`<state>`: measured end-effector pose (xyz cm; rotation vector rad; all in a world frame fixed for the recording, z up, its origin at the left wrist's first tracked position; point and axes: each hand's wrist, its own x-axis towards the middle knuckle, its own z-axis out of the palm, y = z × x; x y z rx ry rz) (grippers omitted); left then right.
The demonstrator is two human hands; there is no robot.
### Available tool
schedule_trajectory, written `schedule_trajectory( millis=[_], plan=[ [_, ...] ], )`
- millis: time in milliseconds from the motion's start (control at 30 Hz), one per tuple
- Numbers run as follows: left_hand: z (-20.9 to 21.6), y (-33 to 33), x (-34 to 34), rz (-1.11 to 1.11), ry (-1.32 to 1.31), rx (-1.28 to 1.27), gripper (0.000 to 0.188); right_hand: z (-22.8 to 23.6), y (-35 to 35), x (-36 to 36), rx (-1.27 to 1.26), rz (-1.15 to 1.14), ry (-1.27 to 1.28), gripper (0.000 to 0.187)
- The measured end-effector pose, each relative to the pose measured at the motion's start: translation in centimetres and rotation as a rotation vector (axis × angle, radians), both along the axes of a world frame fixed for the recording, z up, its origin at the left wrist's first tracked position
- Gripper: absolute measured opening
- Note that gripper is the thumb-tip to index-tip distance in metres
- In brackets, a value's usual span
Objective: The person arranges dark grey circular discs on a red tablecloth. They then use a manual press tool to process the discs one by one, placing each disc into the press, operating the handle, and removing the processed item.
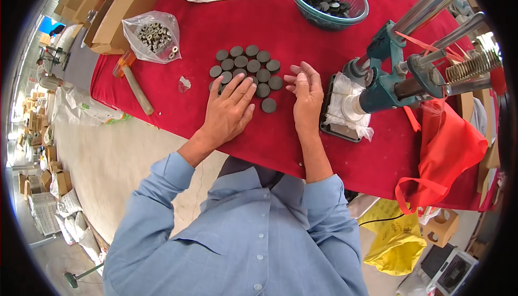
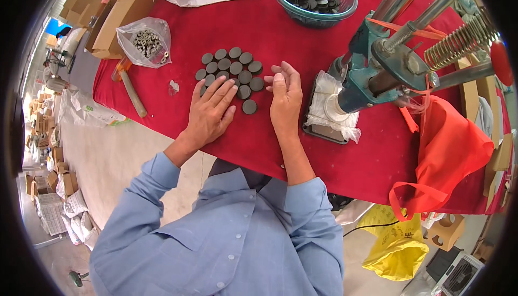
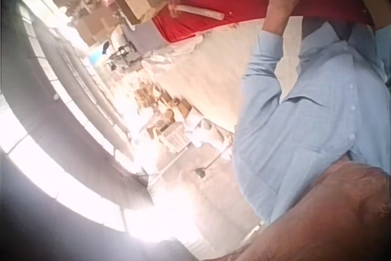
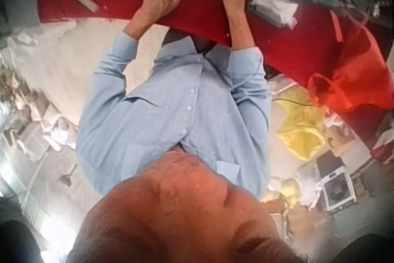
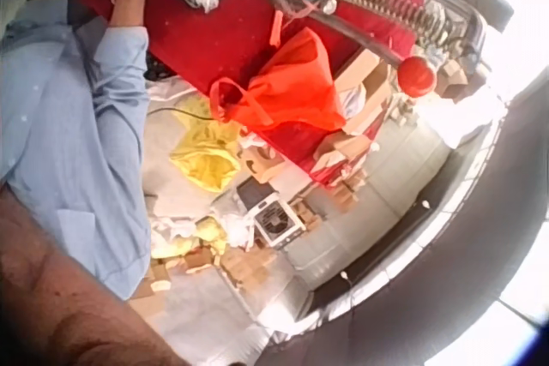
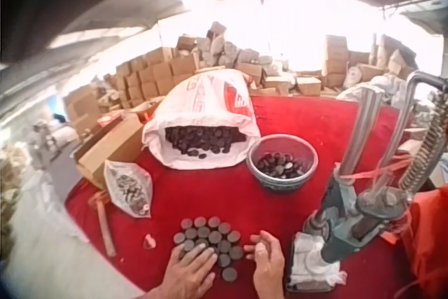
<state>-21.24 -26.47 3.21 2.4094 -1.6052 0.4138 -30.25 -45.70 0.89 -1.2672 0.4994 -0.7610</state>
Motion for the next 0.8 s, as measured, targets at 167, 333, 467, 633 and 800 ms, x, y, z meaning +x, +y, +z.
schedule_trajectory(
  millis=[167,333,467,633,800],
  plan=[
    [-0.2,-0.2,0.3,-0.009,0.064,-0.02,0.051,-0.2,-0.7,0.1,0.115,-0.004,0.002,0.039],
    [0.3,-0.5,-2.7,-0.043,0.185,-0.103,0.061,-0.7,-1.0,-0.2,0.127,0.045,0.012,0.04],
    [-0.4,-1.2,-3.7,-0.018,0.17,-0.062,0.063,-0.7,-0.9,-0.6,0.13,0.061,0.008,0.038],
    [-0.3,-2.0,-3.7,0.005,0.136,-0.022,0.062,-0.5,-0.8,-0.3,0.127,0.046,0.005,0.036],
    [-0.7,-2.7,-3.6,0.014,0.162,-0.031,0.067,-0.4,-0.9,-0.3,0.15,0.047,-0.004,0.035]
  ],
)
